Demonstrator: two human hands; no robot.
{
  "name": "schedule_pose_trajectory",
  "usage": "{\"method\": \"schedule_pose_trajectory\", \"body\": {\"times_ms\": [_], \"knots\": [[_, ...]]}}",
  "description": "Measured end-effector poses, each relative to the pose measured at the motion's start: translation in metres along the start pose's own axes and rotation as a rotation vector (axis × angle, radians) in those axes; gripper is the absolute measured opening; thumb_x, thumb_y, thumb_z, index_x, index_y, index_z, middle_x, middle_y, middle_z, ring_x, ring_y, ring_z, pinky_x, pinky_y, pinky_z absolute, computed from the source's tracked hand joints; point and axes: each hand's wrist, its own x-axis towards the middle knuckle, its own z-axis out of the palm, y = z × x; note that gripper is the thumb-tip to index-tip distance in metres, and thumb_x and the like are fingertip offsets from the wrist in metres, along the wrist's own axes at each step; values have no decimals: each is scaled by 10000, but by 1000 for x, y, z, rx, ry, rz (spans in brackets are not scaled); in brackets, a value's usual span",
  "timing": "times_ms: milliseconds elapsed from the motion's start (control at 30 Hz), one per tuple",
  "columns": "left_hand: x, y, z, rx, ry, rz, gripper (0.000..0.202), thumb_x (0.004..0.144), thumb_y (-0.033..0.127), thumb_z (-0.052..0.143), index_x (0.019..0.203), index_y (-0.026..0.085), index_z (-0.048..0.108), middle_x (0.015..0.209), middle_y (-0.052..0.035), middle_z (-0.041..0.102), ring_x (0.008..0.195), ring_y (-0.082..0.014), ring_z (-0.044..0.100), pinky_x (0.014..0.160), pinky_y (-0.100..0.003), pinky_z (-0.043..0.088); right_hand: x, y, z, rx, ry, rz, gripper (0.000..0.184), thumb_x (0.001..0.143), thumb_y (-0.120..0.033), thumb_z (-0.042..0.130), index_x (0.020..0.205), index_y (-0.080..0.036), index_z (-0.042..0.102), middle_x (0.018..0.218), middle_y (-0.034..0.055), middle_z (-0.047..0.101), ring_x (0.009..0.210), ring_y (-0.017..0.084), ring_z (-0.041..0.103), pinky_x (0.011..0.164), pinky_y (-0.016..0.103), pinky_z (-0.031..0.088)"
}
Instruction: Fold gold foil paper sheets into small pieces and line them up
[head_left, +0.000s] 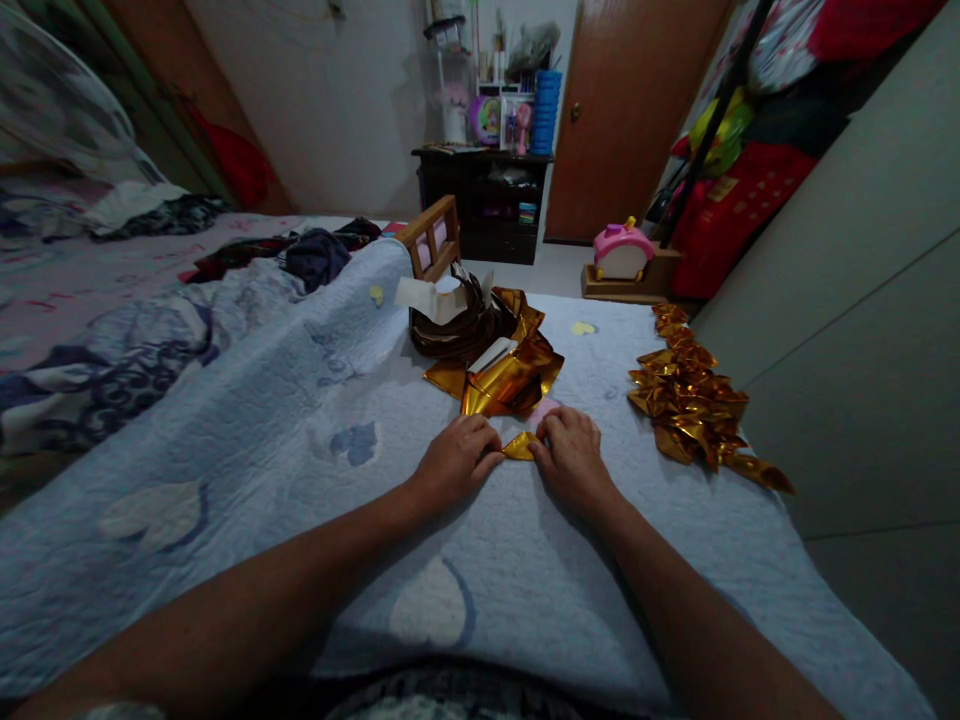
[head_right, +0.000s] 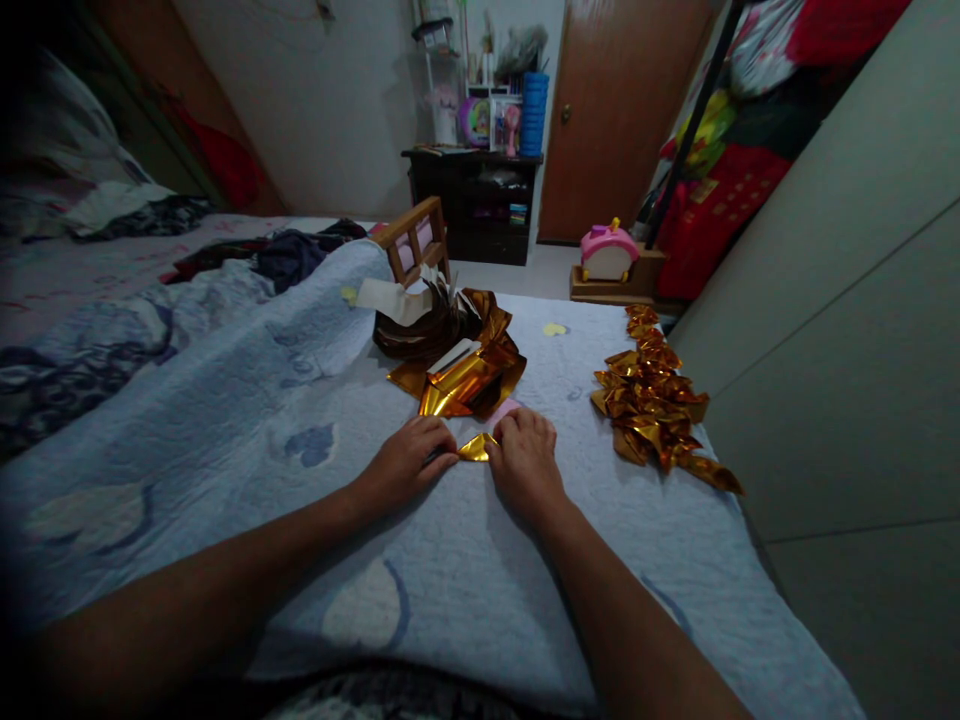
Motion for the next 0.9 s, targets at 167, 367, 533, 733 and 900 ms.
{"method": "schedule_pose_trajectory", "body": {"times_ms": [167, 367, 533, 733, 900], "knots": [[0, 3, 0, -28, 31, -10, 64, 902, 163, 632, 839, 168, 641, 917, -47, 648, 924, -210, 591, 871, -353, 476, 3, -3, -1, -4, -21, 67, 59, 921, -233, 584, 883, -208, 623, 1086, 90, 625, 1088, 273, 512, 970, 413, 359], [2, 5, 3, -8, 63, -28, 105, 895, 137, 586, 806, 175, 625, 876, -43, 639, 895, -208, 589, 857, -354, 478, 5, -4, 1, -29, -7, 96, 75, 918, -233, 582, 862, -209, 627, 1081, 90, 626, 1052, 276, 512, 943, 410, 364], [0, 6, 8, 32, 99, -15, 83, 895, 120, 576, 894, 170, 642, 940, -63, 650, 933, -222, 588, 879, -367, 486, 3, -5, 3, -46, 17, 82, 68, 925, -225, 572, 902, -204, 632, 1060, 90, 610, 1036, 276, 497, 938, 409, 348], [-1, 4, 12, 130, 72, 195, 155, 949, 130, 564, 962, 196, 704, 962, -56, 678, 930, -204, 589, 857, -345, 488, 1, -7, 5, -85, 53, -38, 130, 959, -212, 544, 949, -241, 670, 1008, 74, 609, 987, 262, 476, 883, 392, 316], [-5, 0, 13, 291, 69, 279, 134, 969, 185, 590, 992, 192, 722, 915, -50, 703, 863, -205, 603, 785, -342, 488, 2, -8, 2, -73, -36, -125, 157, 976, -202, 534, 915, -234, 675, 969, 55, 652, 960, 246, 498, 827, 380, 299]]}}
